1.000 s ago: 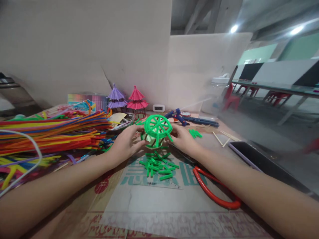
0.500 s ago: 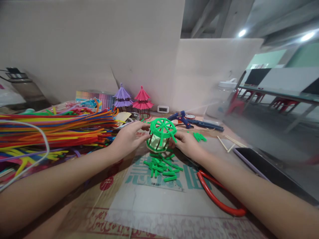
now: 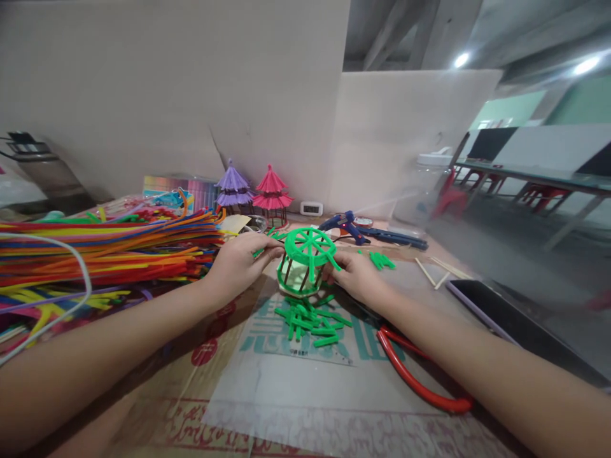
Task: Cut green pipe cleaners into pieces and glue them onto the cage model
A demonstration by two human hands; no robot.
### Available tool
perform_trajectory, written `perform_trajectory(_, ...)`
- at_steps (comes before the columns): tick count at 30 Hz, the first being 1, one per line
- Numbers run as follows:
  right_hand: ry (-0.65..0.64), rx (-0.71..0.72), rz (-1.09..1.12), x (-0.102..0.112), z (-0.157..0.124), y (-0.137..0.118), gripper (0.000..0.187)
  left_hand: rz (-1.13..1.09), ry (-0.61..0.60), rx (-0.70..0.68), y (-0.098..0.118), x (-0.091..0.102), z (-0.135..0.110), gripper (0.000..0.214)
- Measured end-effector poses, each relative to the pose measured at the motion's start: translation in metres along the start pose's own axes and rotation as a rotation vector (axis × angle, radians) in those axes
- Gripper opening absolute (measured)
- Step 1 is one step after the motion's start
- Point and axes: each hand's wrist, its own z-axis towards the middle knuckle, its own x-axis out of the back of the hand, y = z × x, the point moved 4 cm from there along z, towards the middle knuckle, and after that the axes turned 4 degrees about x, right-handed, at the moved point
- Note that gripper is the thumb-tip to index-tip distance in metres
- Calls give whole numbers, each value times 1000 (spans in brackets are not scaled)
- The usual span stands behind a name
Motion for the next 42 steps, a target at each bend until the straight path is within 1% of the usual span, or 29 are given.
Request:
perform_trajectory(2,4,0,10,0,1,0,25,-119,-14,133,-4,4,5,23)
perform_trajectory(3,4,-1,18,0,1,1,25,-202,1,190,-5,8,7,24)
perform_trajectory(4,2,-4,27,0,1,1,25,-297,28,218,-4,12,11,25)
perform_trajectory(5,-1,-13,37,0,2,1,25,-419,60,241,-3,18,14,25)
perform_trajectory(7,-6,-43,54,-1,2,2,25,-739,105,307,1,28,19,24)
perform_trajectory(8,-11,-60,64,-2,2,3,24,-874,94,349,3,32,21,26)
perform_trajectory(9,-16,-76,75,-2,2,4,23,-974,50,399,6,34,23,27)
perform_trajectory(10,-22,-87,89,-3,2,4,22,-1025,-30,450,9,35,24,29)
perform_trajectory(11,-25,-91,105,-3,2,5,21,-1041,-76,486,10,37,25,31)
perform_trajectory(13,-25,-81,143,-4,2,6,19,-986,-142,501,9,36,26,39)
perform_trajectory(14,-22,-71,160,-5,2,7,18,-926,-135,489,5,34,26,41)
perform_trajectory(15,-18,-60,172,-5,3,8,17,-854,-86,489,-2,31,25,40)
perform_trajectory(16,-16,-50,180,-6,3,9,17,-784,-16,490,-10,26,23,33)
perform_trajectory(18,-17,-37,187,-7,3,10,16,-655,79,447,-23,13,16,5)
perform_trajectory(19,-19,-37,193,-8,3,10,17,-583,108,403,-27,6,11,15)
perform_trajectory(21,-20,-46,216,-9,3,12,19,-438,64,327,-30,-10,1,34)
perform_trajectory(22,-15,-53,230,-9,3,13,20,-401,23,290,-29,-17,-5,40)
perform_trajectory(25,7,-52,215,-8,2,15,21,-335,-87,190,-18,-29,-18,44)
perform_trajectory(28,12,-13,146,-6,2,14,18,-250,-122,106,-10,-32,-21,46)
perform_trajectory(31,1,41,127,-5,1,9,17,-200,-105,50,-10,-33,-20,47)
perform_trajectory(35,1,77,76,-5,1,2,20,-199,-73,46,-16,-33,-19,55)
perform_trajectory(40,7,116,70,-5,1,-3,24,-202,-128,24,-13,-34,-20,43)
perform_trajectory(42,-3,116,80,-5,1,-3,23,-221,-146,35,-13,-34,-21,38)
